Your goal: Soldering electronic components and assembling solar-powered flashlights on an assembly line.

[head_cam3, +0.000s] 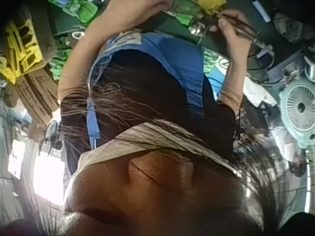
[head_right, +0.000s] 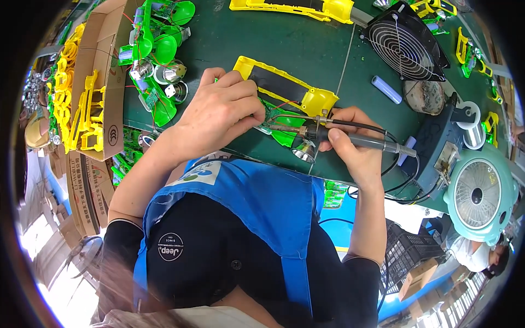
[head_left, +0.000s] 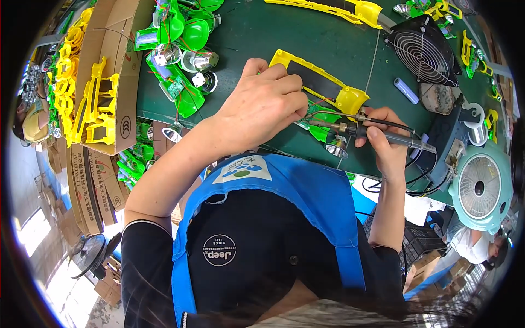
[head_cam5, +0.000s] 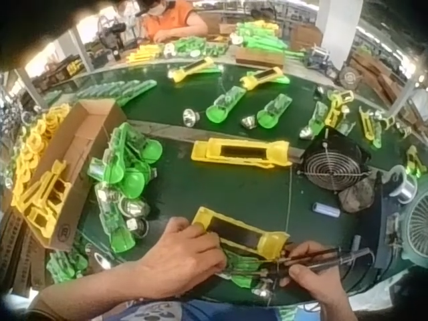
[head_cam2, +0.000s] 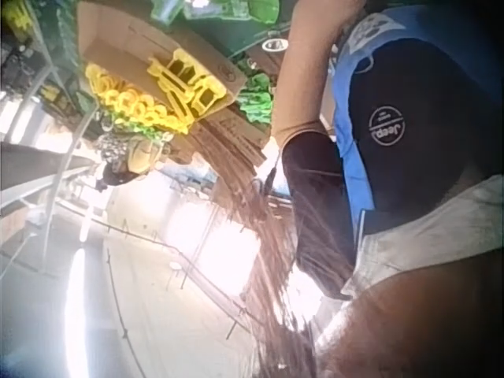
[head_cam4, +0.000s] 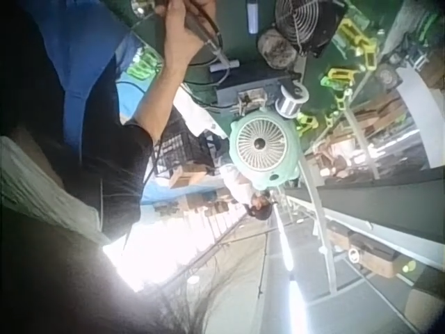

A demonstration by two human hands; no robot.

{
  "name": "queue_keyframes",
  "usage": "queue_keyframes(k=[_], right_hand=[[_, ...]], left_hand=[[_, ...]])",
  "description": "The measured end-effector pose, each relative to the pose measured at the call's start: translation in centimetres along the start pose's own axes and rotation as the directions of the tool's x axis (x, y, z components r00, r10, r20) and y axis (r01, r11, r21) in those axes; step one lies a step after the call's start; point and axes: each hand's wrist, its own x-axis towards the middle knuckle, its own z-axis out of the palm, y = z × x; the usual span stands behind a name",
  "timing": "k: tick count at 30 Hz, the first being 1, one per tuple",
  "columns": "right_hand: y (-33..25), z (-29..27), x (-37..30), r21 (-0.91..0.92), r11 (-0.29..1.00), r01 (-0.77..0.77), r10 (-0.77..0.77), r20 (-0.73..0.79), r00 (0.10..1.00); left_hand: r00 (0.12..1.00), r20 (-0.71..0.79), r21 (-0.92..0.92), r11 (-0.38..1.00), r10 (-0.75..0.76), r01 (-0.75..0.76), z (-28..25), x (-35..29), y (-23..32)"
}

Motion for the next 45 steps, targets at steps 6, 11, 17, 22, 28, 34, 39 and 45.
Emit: queue_keyframes(k=[6,11,17,22,28,34,39,45], right_hand=[[0.6,-0.6,0.0,-0.088,0.989,0.120,-0.115,0.066,0.991],[1.0,-0.5,-0.4,0.012,0.985,0.175,-0.175,0.019,0.984],[1.1,-0.7,-0.5,-0.049,0.987,0.154,-0.154,0.010,0.988],[0.8,-0.5,-0.8,0.023,0.995,0.093,-0.093,0.004,0.996],[1.0,-0.2,-0.8,-0.047,0.994,0.104,-0.103,0.016,0.995],[1.2,-0.5,-1.1,0.009,0.981,0.196,-0.195,-0.088,0.977],[1.5,-0.7,-1.4,0.102,0.983,0.155,-0.131,-0.214,0.968],[1.7,-0.4,-1.0,0.130,0.974,0.184,-0.156,-0.198,0.968]], left_hand=[[1.000,0.000,0.029,1.000,-0.001,0.001,0.0,0.0,0.1],[1.000,-0.020,0.042,0.999,0.011,-0.010,0.0,0.2,0.1],[1.000,-0.016,0.047,0.999,-0.001,0.002,0.1,0.2,0.1],[1.000,-0.022,0.040,0.999,0.002,-0.001,0.1,0.3,0.1],[0.999,-0.033,0.052,0.999,0.003,-0.002,0.4,0.2,0.0],[1.000,-0.028,0.043,0.999,-0.002,0.004,0.3,0.1,0.1],[1.000,-0.022,0.046,0.999,-0.008,0.009,0.3,0.2,0.1],[0.999,-0.021,0.041,0.999,-0.026,0.027,0.2,0.3,0.3]])
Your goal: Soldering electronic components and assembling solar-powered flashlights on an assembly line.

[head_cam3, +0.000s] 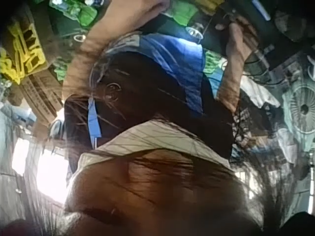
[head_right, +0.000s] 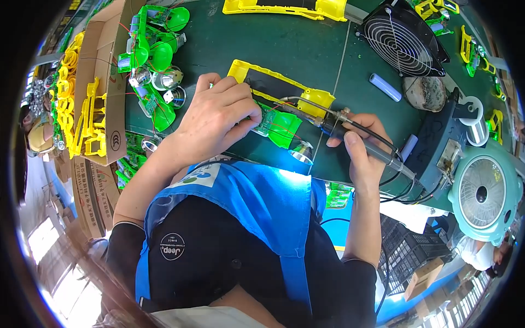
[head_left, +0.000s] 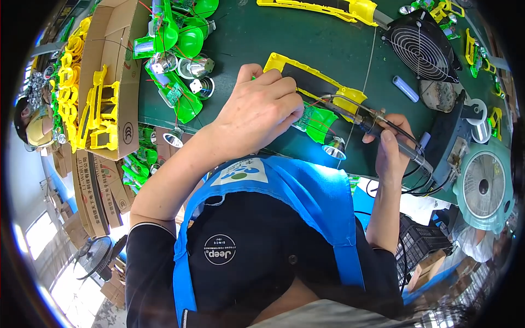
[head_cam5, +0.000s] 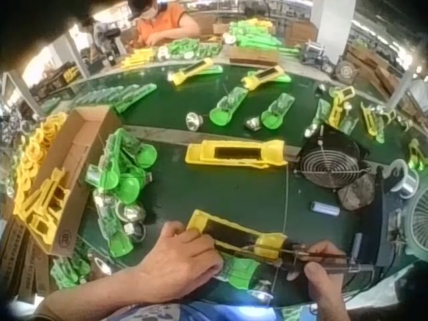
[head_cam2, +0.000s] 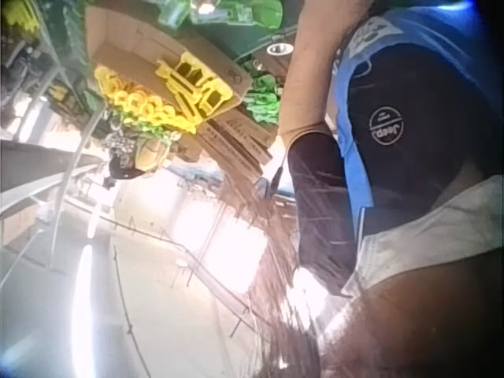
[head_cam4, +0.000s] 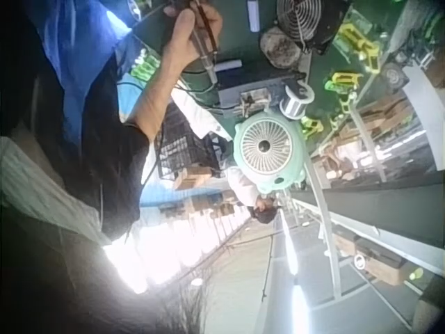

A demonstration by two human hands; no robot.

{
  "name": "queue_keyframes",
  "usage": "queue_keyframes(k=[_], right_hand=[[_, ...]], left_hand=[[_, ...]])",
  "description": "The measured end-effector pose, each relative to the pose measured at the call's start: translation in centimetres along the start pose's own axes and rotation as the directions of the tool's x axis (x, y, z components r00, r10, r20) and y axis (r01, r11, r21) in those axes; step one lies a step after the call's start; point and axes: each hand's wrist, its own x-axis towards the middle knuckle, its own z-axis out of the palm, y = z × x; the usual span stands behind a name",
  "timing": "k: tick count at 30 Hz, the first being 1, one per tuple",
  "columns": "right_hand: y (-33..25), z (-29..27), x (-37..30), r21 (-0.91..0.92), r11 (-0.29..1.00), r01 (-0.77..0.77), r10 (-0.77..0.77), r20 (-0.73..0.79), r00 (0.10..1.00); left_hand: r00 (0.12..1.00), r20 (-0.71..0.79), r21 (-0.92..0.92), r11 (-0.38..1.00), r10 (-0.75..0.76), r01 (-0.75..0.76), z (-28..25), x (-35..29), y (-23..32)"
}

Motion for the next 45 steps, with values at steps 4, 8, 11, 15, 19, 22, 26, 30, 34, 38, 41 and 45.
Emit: queue_keyframes(k=[4,8,11,15,19,22,26,30,34,38,41,45], right_hand=[[0.2,-0.1,-0.2,0.010,1.000,0.029,-0.029,-0.079,0.996],[-0.2,0.7,-0.7,-0.066,0.993,0.102,-0.109,-0.101,0.989],[-0.8,2.9,-0.4,-0.177,0.980,0.091,-0.104,-0.063,0.993],[-1.1,4.6,0.5,-0.220,0.975,0.028,-0.041,-0.055,0.998],[-0.3,4.4,1.2,-0.184,0.983,0.022,-0.033,-0.056,0.998],[0.1,4.2,1.2,-0.155,0.988,0.017,-0.028,-0.070,0.997],[0.8,4.4,1.1,-0.156,0.987,0.029,-0.043,-0.085,0.995],[0.9,4.2,1.0,-0.136,0.990,0.038,-0.052,-0.095,0.994],[0.8,4.3,0.9,-0.111,0.992,0.054,-0.064,-0.086,0.994],[0.4,4.5,0.9,-0.096,0.995,0.036,-0.047,-0.106,0.993],[0.5,4.5,0.8,-0.127,0.992,0.027,-0.039,-0.093,0.995],[0.1,4.9,0.9,-0.122,0.992,0.021,-0.032,-0.089,0.995]], left_hand=[[1.000,-0.008,-0.194,0.981,-0.003,0.002,-0.9,0.0,-0.3],[0.984,-0.122,-0.128,0.985,-0.130,0.114,-3.1,1.4,-1.9],[0.999,-0.042,0.049,0.999,-0.016,0.018,-2.7,2.3,-2.8],[1.000,0.006,0.157,0.987,0.018,-0.019,-2.0,3.0,-3.4],[1.000,-0.015,0.034,0.999,-0.024,0.025,-2.4,2.6,-4.0],[0.997,-0.063,-0.093,0.995,-0.053,0.047,-2.9,2.0,-2.8],[0.955,-0.048,-0.380,0.890,-0.293,0.254,-2.6,2.3,-1.7],[0.919,-0.216,-0.341,0.907,-0.331,0.247,-0.9,2.8,-1.8],[0.847,-0.254,-0.640,0.738,-0.467,0.215,0.5,3.5,-2.0],[0.865,-0.009,-0.798,0.525,-0.501,0.296,0.3,4.7,-1.6],[0.887,0.016,-0.630,0.684,-0.462,0.368,-0.7,5.4,-0.8],[0.926,0.059,-0.604,0.725,-0.373,0.330,-0.7,6.3,-0.9]])
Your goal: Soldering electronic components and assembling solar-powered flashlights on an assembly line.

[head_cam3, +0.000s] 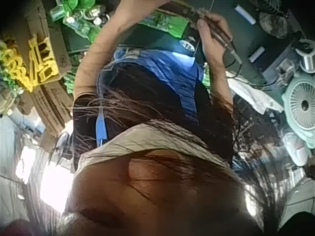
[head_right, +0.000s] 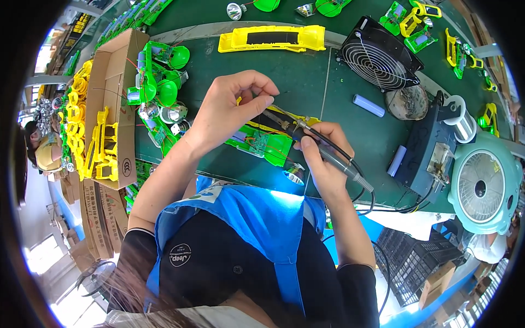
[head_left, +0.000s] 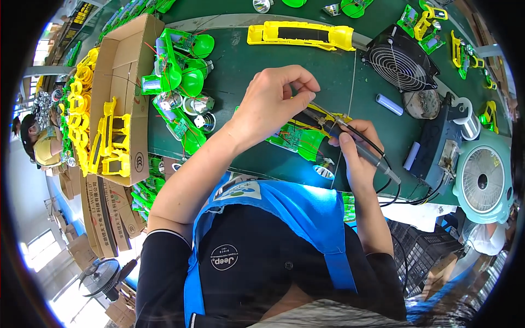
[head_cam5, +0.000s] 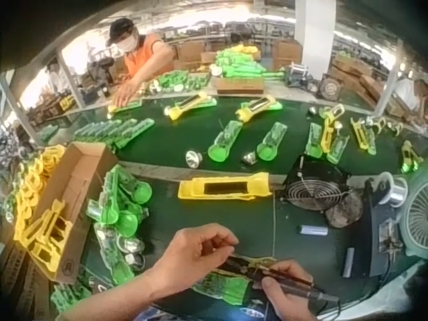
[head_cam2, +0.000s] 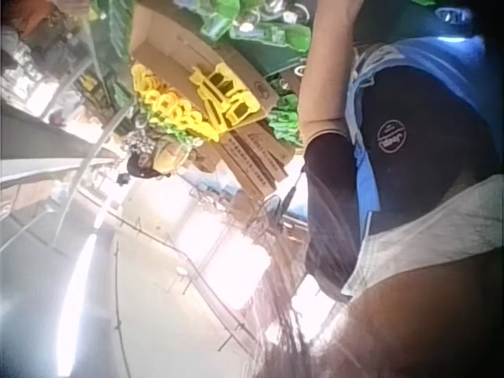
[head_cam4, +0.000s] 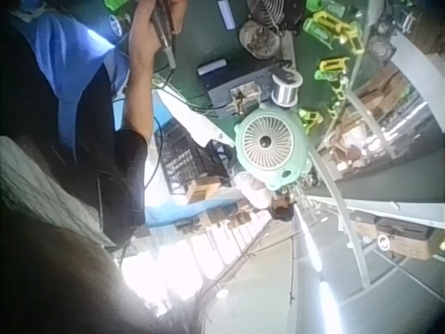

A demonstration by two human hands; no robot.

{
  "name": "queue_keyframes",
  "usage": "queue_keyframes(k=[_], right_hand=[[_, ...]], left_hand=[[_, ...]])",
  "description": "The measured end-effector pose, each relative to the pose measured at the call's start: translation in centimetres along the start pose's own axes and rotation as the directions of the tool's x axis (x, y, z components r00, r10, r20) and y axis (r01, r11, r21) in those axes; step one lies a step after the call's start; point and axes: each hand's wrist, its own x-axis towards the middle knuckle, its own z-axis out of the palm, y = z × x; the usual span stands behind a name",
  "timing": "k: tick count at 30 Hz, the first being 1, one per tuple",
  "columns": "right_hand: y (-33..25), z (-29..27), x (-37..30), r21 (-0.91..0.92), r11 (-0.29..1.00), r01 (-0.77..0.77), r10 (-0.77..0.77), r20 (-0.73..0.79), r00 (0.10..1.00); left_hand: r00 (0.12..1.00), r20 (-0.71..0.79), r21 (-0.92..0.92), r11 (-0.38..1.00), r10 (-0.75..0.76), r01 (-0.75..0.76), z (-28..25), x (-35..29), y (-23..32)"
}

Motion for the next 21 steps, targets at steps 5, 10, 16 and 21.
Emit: queue_keyframes(k=[5,10,16,21], right_hand=[[0.2,-0.2,0.1,-0.008,1.000,0.001,-0.001,0.007,1.000],[0.0,-0.2,0.3,-0.042,0.999,0.019,-0.018,0.017,1.000],[-0.5,-0.2,0.7,-0.085,0.996,-0.016,0.021,0.052,0.998],[-1.0,-0.3,1.0,-0.108,0.992,-0.062,0.068,0.058,0.996]], left_hand=[[0.992,0.009,-0.143,0.982,-0.123,0.123,-1.4,-1.1,-0.7],[0.978,0.036,-0.181,0.961,-0.204,0.207,-2.2,-3.1,-1.2],[0.992,-0.078,0.148,0.983,-0.094,0.105,-2.7,-4.5,-2.0],[0.977,0.003,0.684,0.712,0.212,-0.157,-3.2,-3.7,-2.3]])
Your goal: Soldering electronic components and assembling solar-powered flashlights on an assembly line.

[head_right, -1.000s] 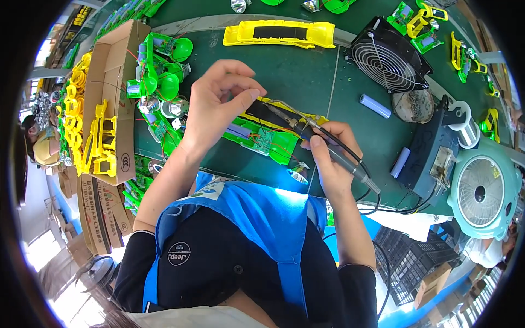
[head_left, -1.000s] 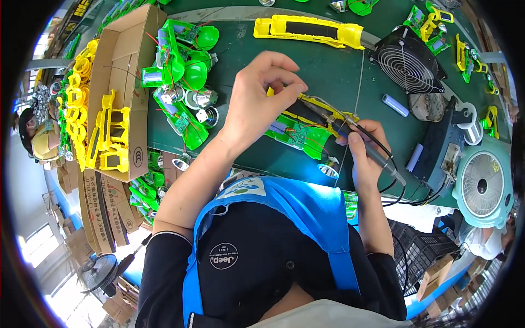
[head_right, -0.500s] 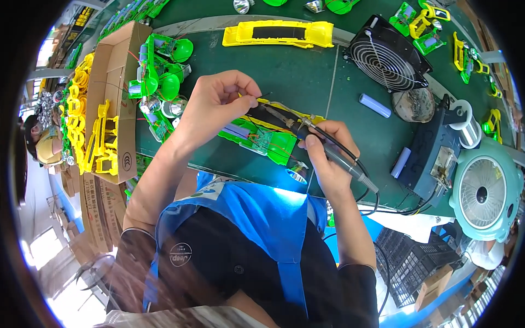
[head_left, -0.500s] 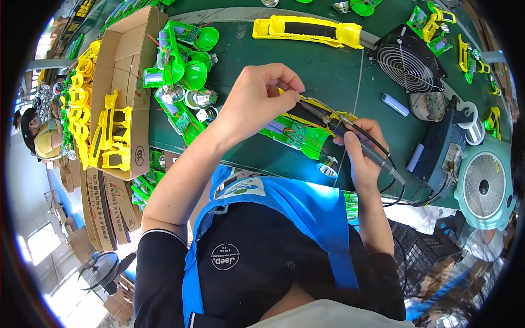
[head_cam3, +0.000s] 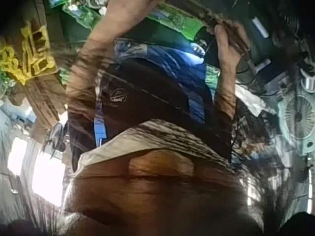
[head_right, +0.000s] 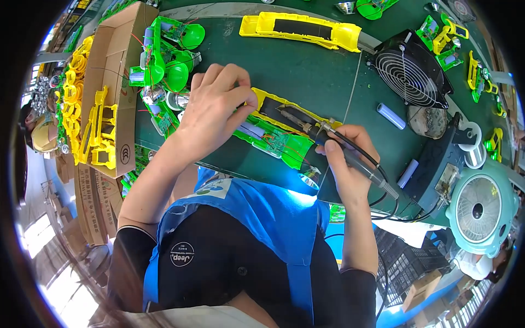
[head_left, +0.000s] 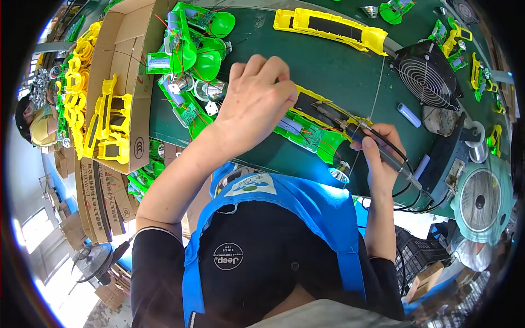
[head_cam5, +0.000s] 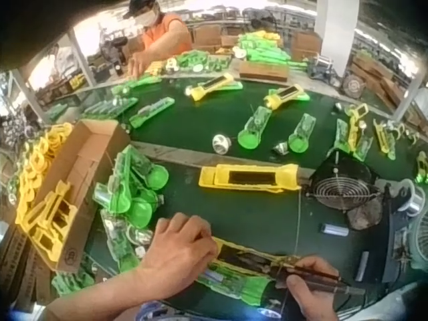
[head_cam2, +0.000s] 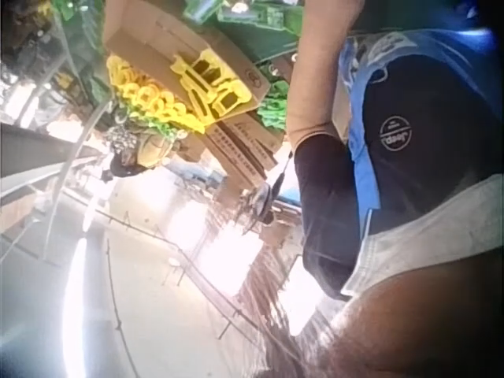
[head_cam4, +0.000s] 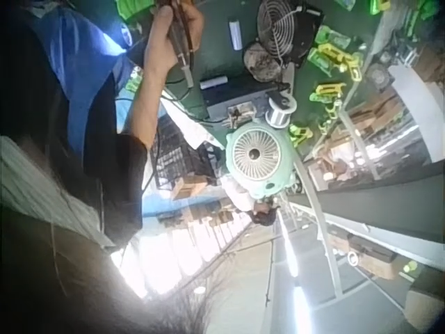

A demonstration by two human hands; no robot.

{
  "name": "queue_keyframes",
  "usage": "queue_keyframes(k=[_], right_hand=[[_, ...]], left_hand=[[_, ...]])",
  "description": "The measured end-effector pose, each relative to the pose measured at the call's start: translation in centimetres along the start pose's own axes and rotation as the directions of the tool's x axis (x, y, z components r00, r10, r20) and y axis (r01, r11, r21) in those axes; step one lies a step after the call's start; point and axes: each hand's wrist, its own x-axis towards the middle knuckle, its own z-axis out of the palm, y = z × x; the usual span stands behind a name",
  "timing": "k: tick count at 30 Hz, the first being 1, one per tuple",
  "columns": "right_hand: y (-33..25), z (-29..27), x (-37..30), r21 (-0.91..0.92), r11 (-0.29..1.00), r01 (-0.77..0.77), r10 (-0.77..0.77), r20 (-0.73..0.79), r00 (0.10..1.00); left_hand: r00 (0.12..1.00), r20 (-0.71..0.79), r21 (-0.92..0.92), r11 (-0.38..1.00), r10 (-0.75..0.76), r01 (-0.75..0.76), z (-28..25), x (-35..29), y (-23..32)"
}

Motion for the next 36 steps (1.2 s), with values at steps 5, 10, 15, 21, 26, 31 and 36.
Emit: queue_keyframes(k=[5,10,15,21,26,31,36], right_hand=[[-0.1,0.2,0.4,0.104,0.994,-0.023,0.021,0.018,1.000],[0.1,0.5,1.2,0.138,0.987,-0.084,0.076,0.068,0.995],[0.1,0.3,1.6,0.119,0.987,-0.106,0.096,0.089,0.991],[0.2,0.4,1.7,0.096,0.987,-0.125,0.117,0.088,0.989],[0.2,0.7,1.7,0.073,0.991,-0.116,0.110,0.078,0.991],[-0.1,1.0,1.6,0.032,0.992,-0.123,0.122,0.038,0.992],[1.0,-0.5,0.8,0.099,0.991,-0.089,0.093,-0.044,0.995]], left_hand=[[0.987,0.110,0.128,0.983,0.120,-0.133,0.4,1.5,-0.6],[0.971,0.146,0.144,0.967,0.188,-0.209,0.7,2.0,-1.1],[0.969,0.160,0.112,0.972,0.186,-0.205,0.7,2.1,-1.2],[0.968,0.157,0.091,0.973,0.197,-0.213,0.5,2.1,-1.1],[0.967,0.155,0.087,0.972,0.204,-0.219,0.4,2.2,-1.2],[0.967,0.149,0.084,0.972,0.207,-0.220,0.3,2.2,-1.1],[0.967,0.145,0.094,0.970,0.210,-0.224,0.5,2.2,-1.3]])
